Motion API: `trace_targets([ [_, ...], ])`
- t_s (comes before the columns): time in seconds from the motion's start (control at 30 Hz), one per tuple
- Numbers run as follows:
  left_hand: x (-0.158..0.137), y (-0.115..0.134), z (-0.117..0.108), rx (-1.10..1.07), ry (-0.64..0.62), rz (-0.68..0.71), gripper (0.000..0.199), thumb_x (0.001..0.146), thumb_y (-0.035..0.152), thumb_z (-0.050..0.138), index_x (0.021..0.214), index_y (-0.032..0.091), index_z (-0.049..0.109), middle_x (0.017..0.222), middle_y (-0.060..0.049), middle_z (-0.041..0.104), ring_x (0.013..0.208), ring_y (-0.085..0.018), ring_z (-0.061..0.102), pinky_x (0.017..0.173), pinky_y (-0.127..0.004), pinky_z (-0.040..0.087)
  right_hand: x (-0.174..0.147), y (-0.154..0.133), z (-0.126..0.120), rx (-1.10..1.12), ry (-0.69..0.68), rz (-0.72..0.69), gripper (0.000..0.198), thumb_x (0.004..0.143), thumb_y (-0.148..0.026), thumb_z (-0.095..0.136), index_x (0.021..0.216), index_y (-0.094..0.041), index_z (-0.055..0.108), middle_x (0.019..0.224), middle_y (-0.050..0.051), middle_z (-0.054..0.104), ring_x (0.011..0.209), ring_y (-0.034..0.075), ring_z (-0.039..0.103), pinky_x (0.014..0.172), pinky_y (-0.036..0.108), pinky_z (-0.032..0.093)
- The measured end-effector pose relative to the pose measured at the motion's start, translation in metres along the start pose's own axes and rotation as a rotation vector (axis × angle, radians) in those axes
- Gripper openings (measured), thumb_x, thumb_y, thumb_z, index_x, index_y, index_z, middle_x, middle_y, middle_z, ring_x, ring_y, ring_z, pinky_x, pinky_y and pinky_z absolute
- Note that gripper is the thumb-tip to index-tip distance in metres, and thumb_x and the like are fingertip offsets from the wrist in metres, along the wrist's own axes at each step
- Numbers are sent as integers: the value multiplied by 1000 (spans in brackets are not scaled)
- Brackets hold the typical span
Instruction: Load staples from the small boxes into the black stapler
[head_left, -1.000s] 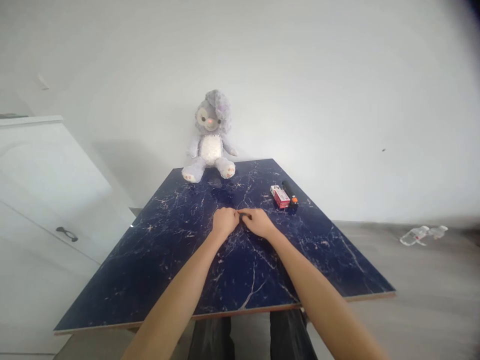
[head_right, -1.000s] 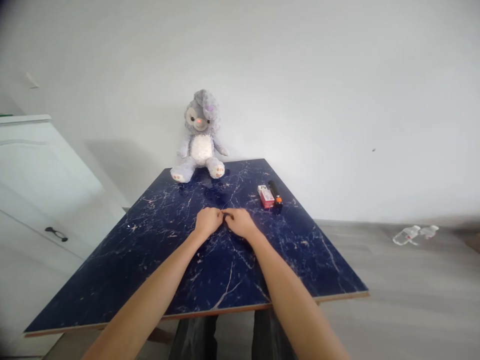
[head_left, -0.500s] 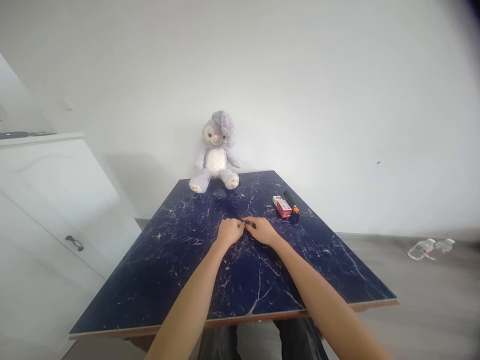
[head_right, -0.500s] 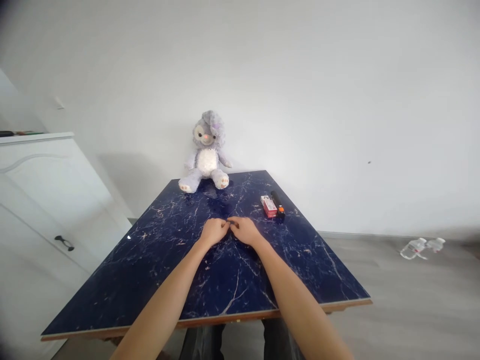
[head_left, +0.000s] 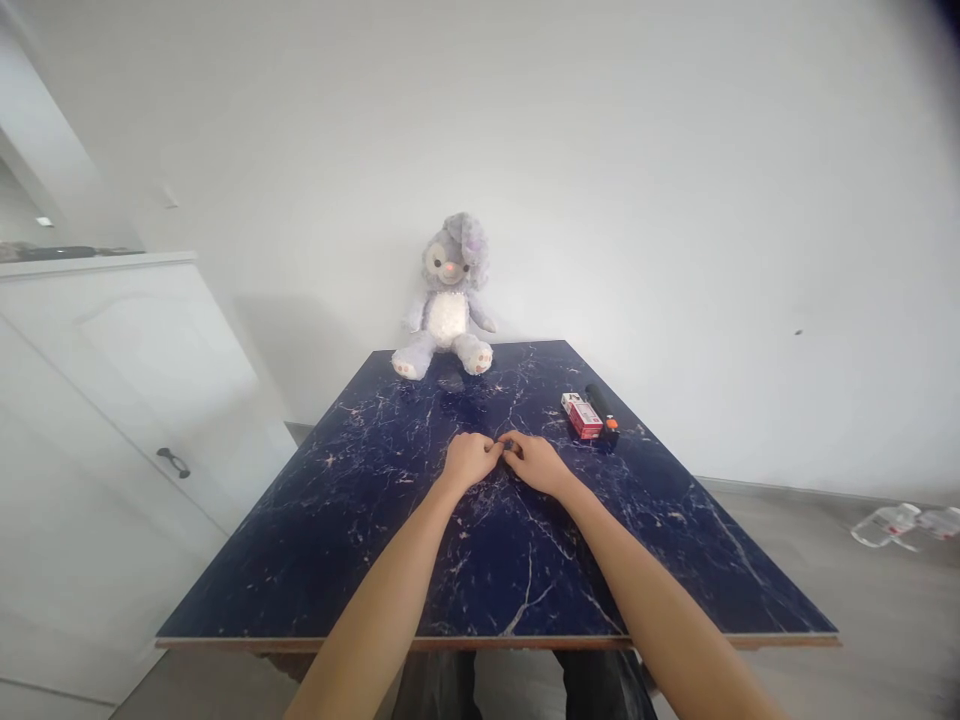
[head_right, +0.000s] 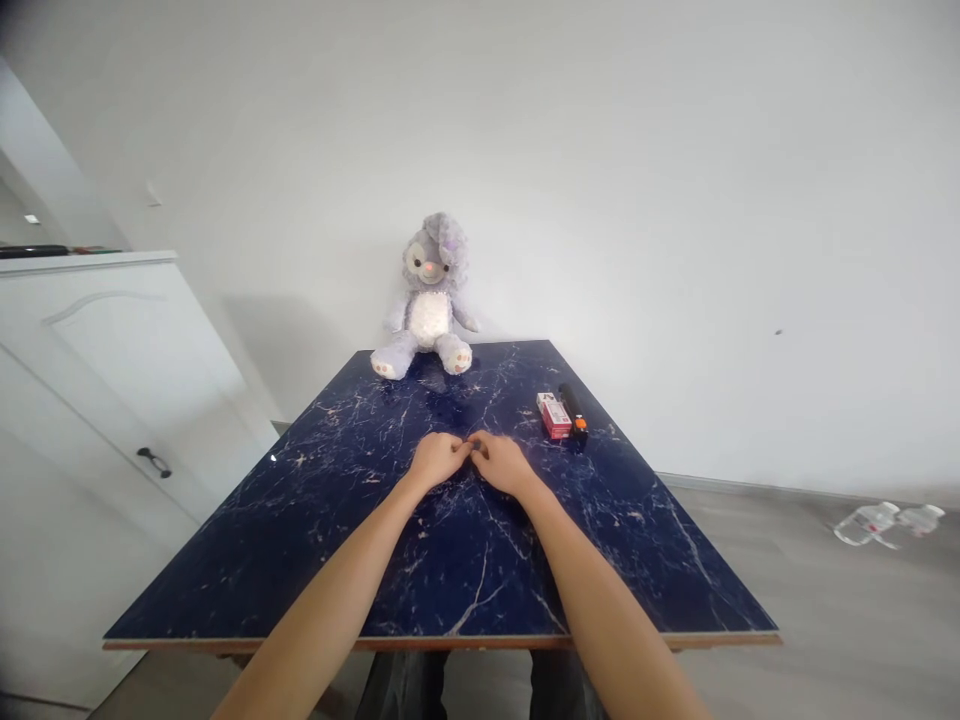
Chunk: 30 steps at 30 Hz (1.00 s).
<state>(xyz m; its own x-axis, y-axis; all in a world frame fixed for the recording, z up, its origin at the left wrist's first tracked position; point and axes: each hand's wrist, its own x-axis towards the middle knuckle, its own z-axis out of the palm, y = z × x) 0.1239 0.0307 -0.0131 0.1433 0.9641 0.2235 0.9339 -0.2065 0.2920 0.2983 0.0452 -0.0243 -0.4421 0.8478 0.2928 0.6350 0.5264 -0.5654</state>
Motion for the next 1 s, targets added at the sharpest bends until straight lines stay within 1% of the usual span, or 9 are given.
trace_targets([
  [0.07,0,0,0,-10,4,12,49,95,47,44,62,23,70,64,-7,70,66,-21,64,65,-29,36,0,1,1,-9,5,8,28,87,-18,55,113,-22,65,74,-2,68,71,16,62,72,25,40],
  [0.2,-1,-1,0,-24,10,26,51,96,46,42,62,22,70,62,-6,68,63,-20,62,64,-29,35,0,1,2,5,32,30,44,89,-20,55,132,-20,55,77,-1,69,72,17,63,73,26,40],
  [0.23,0,-1,0,-26,12,27,51,97,46,42,62,22,70,61,-6,68,63,-21,63,64,-30,35,0,1,2,11,32,27,45,89,-20,55,134,-20,54,78,-1,69,73,17,63,74,26,41],
  [0.27,0,-2,0,-27,13,27,50,96,45,42,62,22,70,62,-6,68,63,-21,63,64,-30,35,0,1,1,12,27,22,43,89,-20,54,132,-20,55,79,-1,70,73,17,63,74,26,41],
  [0.37,0,-1,0,-31,15,33,48,96,44,44,62,22,70,64,-7,69,66,-21,64,65,-30,36,-1,-1,-1,-5,4,9,33,89,-20,54,120,-23,64,79,-1,70,73,17,63,75,26,41],
  [0.43,0,-1,-1,-33,16,40,47,96,42,44,62,22,70,66,-7,70,67,-21,65,66,-29,36,-1,-2,-2,-20,-6,9,30,89,-20,54,116,-23,66,77,-1,70,73,17,63,74,27,41],
  [0.63,0,-1,0,-28,15,31,46,95,43,44,63,23,71,67,-7,71,69,-22,65,66,-30,37,-1,-5,-4,-33,-23,-2,30,89,-21,54,117,-23,66,77,-1,71,73,17,63,73,26,40],
  [0.87,0,1,-1,-26,6,21,44,95,40,44,65,24,72,69,-8,72,72,-22,66,71,-30,40,1,-5,-2,-52,-38,12,29,89,-20,54,116,-23,66,76,-1,71,70,17,63,70,26,40],
  [1.0,-1,2,-3,-27,-7,18,44,95,41,44,65,23,72,71,-8,72,73,-22,67,72,-30,40,1,-3,-3,-7,-16,8,31,88,-20,55,117,-22,65,76,-1,70,70,16,62,71,26,42],
])
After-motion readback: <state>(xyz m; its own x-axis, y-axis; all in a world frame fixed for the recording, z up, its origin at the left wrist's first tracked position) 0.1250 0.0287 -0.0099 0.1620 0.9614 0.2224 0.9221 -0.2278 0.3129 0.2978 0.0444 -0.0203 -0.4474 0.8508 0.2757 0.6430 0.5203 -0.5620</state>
